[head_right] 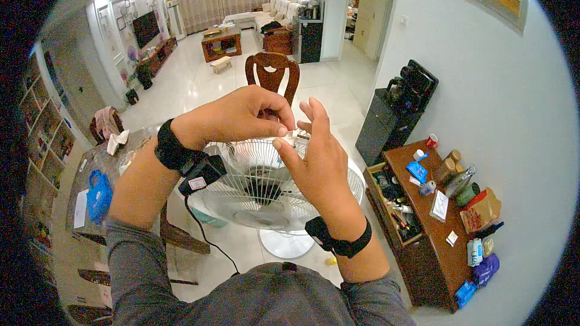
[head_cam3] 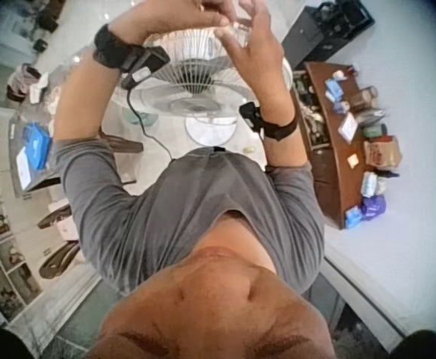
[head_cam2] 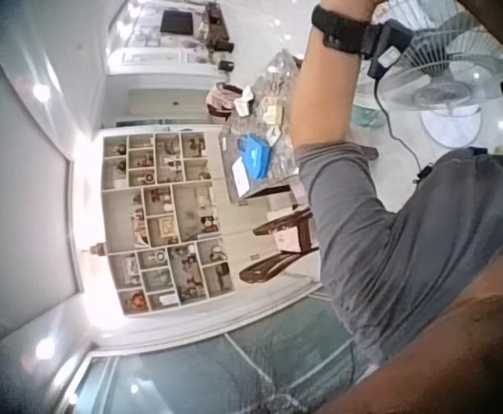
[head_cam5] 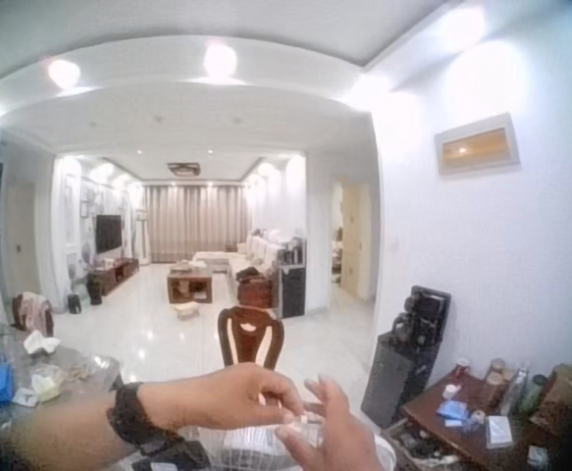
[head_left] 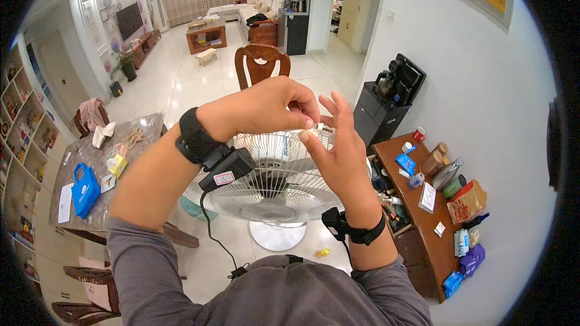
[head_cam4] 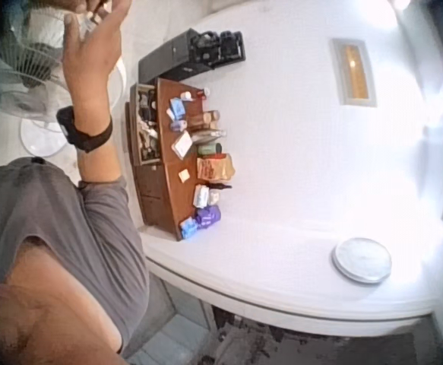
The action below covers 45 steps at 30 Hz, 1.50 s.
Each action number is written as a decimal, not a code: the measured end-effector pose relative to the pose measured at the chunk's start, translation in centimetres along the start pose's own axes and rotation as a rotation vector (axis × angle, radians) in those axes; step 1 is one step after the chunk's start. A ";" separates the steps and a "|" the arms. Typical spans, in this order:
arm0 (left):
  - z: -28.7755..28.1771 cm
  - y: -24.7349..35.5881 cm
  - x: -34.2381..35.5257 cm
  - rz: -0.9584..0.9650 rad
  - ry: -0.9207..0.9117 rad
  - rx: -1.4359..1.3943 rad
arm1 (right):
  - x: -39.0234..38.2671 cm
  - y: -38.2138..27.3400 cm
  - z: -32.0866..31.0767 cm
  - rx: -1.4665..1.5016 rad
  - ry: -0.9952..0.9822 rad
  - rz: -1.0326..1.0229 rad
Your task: The person places a plastic rim around a fan grate, holds it in place by hand, and then uses a screwdriver to tighten the screw and nut at the base of the rim to secure the grate.
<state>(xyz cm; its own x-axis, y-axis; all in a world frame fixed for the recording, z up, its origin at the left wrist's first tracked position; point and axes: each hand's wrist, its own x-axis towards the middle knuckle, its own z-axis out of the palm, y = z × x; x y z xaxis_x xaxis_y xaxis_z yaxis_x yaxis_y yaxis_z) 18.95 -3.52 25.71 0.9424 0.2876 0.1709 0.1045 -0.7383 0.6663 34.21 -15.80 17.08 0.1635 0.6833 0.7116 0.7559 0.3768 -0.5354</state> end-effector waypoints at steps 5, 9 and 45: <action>-0.4 -0.4 -0.2 0.000 -0.011 -0.016 | 0.3 -0.2 0.1 0.010 -0.016 -0.007; -1.0 -0.3 -0.4 -0.033 -0.079 -0.055 | 0.1 -0.2 0.0 0.008 -0.013 -0.006; 1.3 -0.7 0.9 -0.014 -0.004 -0.115 | 0.1 0.3 0.1 0.028 -0.010 -0.005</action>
<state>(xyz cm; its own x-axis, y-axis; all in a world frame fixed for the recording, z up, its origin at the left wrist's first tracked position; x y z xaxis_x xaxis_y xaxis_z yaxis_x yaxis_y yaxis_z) 20.16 -3.52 24.52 0.9424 0.2947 0.1583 0.0806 -0.6592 0.7477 34.42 -15.52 16.91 0.1536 0.6873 0.7099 0.7384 0.3976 -0.5447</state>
